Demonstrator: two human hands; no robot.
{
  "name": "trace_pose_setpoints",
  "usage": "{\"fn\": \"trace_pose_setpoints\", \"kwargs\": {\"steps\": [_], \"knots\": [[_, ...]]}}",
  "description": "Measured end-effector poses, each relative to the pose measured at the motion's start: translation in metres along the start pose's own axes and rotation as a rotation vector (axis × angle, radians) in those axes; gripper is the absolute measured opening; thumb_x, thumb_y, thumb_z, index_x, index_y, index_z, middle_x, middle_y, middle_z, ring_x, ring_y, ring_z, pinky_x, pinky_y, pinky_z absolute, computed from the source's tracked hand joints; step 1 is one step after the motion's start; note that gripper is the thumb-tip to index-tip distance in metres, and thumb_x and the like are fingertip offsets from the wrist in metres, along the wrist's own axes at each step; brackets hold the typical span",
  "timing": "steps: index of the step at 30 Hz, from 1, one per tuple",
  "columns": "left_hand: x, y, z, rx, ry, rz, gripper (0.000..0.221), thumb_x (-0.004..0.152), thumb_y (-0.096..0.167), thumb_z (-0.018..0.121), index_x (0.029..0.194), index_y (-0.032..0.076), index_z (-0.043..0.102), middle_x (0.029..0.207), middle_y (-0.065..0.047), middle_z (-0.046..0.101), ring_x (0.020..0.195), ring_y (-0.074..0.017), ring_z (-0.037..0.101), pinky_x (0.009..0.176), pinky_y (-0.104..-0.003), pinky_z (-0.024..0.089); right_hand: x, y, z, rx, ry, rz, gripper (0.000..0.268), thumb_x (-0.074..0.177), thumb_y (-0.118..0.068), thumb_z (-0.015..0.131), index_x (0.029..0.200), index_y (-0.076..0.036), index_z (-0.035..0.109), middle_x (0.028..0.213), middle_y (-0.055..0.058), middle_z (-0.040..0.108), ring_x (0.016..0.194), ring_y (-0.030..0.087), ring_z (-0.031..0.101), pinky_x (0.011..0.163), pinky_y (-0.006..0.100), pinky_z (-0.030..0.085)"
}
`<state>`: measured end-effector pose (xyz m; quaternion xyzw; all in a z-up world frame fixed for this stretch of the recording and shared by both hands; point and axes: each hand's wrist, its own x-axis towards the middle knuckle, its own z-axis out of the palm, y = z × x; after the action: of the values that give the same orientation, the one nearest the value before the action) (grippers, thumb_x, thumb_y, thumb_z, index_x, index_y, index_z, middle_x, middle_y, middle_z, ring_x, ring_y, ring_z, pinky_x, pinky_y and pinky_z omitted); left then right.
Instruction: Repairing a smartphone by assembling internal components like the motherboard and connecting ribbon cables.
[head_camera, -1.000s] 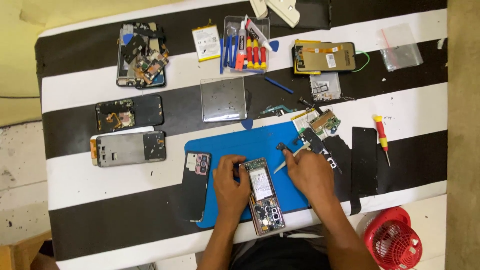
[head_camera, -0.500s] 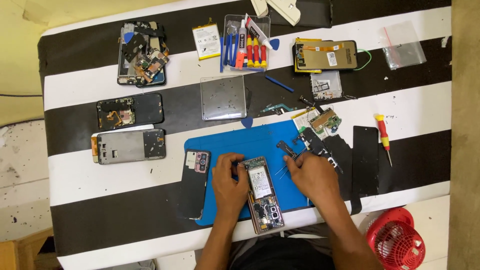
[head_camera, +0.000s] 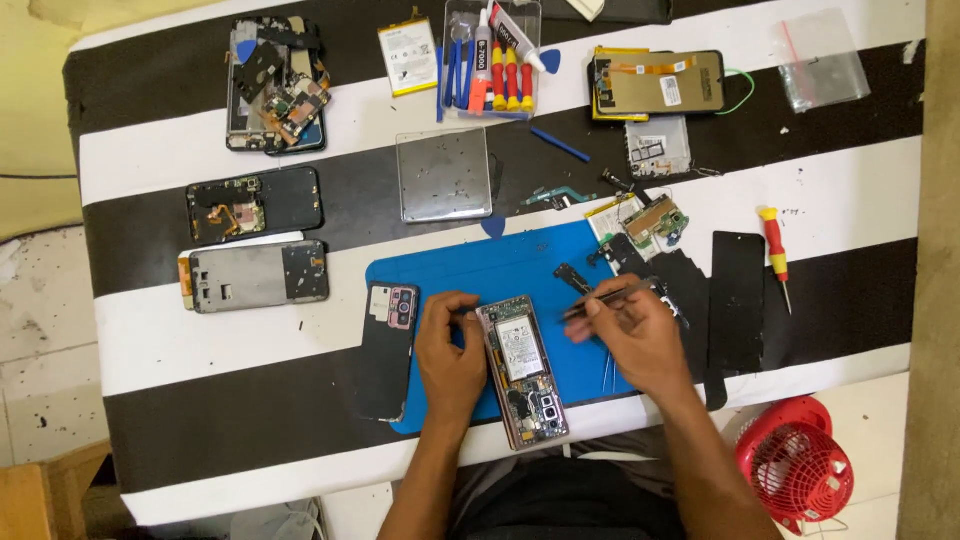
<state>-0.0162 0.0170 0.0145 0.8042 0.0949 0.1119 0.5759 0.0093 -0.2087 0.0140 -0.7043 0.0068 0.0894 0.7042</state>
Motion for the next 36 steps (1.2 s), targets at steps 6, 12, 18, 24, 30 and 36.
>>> {"fn": "trace_pose_setpoints", "kwargs": {"steps": [6, 12, 18, 24, 30, 36], "knots": [[0.000, -0.004, 0.004, 0.023, -0.007, 0.015, 0.022, 0.097, -0.003, 0.049, 0.102, 0.012, 0.064, 0.094, -0.007, 0.060, 0.071, -0.0222, 0.060, 0.064, -0.044, 0.049, -0.009, 0.015, 0.027, -0.210, 0.193, -0.157, 0.006, 0.100, -0.002, 0.060, 0.101, 0.004, 0.061, 0.088, 0.020, 0.077, 0.075, 0.027, 0.079, 0.065, 0.036, 0.066], [0.001, 0.000, 0.001, 0.001, -0.008, 0.051, 0.022, 0.097, -0.004, 0.047, 0.102, 0.011, 0.063, 0.094, -0.008, 0.061, 0.073, -0.0235, 0.060, 0.065, -0.045, 0.050, 0.003, 0.022, 0.000, -0.500, 0.166, -0.294, 0.003, 0.096, -0.007, 0.070, 0.098, -0.004, 0.068, 0.070, 0.014, 0.075, 0.060, 0.026, 0.071, 0.056, 0.035, 0.055], [0.003, -0.005, -0.002, -0.129, -0.045, 0.115, 0.034, 0.091, -0.013, 0.047, 0.101, 0.011, 0.068, 0.093, -0.007, 0.062, 0.076, -0.0217, 0.058, 0.066, -0.042, 0.050, -0.009, 0.023, 0.002, -0.311, 0.175, -0.251, 0.004, 0.096, -0.003, 0.066, 0.096, 0.001, 0.065, 0.072, 0.016, 0.076, 0.059, 0.022, 0.073, 0.057, 0.032, 0.058], [-0.001, 0.046, -0.032, 0.042, -0.517, 0.461, 0.040, 0.080, -0.008, 0.047, 0.104, 0.012, 0.072, 0.104, -0.006, 0.072, 0.098, -0.0273, 0.068, 0.087, -0.041, 0.047, -0.008, 0.034, 0.001, -0.217, 0.226, -0.235, 0.007, 0.100, -0.002, 0.061, 0.101, 0.005, 0.061, 0.074, 0.020, 0.074, 0.060, 0.023, 0.073, 0.056, 0.032, 0.058], [-0.007, 0.008, -0.030, -0.013, -0.305, 0.289, 0.037, 0.088, -0.011, 0.052, 0.105, 0.013, 0.074, 0.101, -0.004, 0.072, 0.094, -0.0277, 0.070, 0.082, -0.039, 0.050, -0.008, 0.020, 0.003, -0.275, 0.202, -0.443, 0.007, 0.099, -0.005, 0.063, 0.093, -0.001, 0.062, 0.088, 0.018, 0.075, 0.076, 0.027, 0.076, 0.066, 0.034, 0.059], [-0.012, -0.011, -0.014, -0.073, -0.162, 0.164, 0.028, 0.089, -0.009, 0.054, 0.103, 0.007, 0.072, 0.095, -0.012, 0.069, 0.088, -0.0340, 0.069, 0.077, -0.043, 0.054, -0.018, 0.023, -0.001, -0.189, 0.209, -0.425, 0.003, 0.098, 0.001, 0.057, 0.095, 0.000, 0.056, 0.082, 0.017, 0.071, 0.074, 0.026, 0.073, 0.066, 0.033, 0.059]]}}
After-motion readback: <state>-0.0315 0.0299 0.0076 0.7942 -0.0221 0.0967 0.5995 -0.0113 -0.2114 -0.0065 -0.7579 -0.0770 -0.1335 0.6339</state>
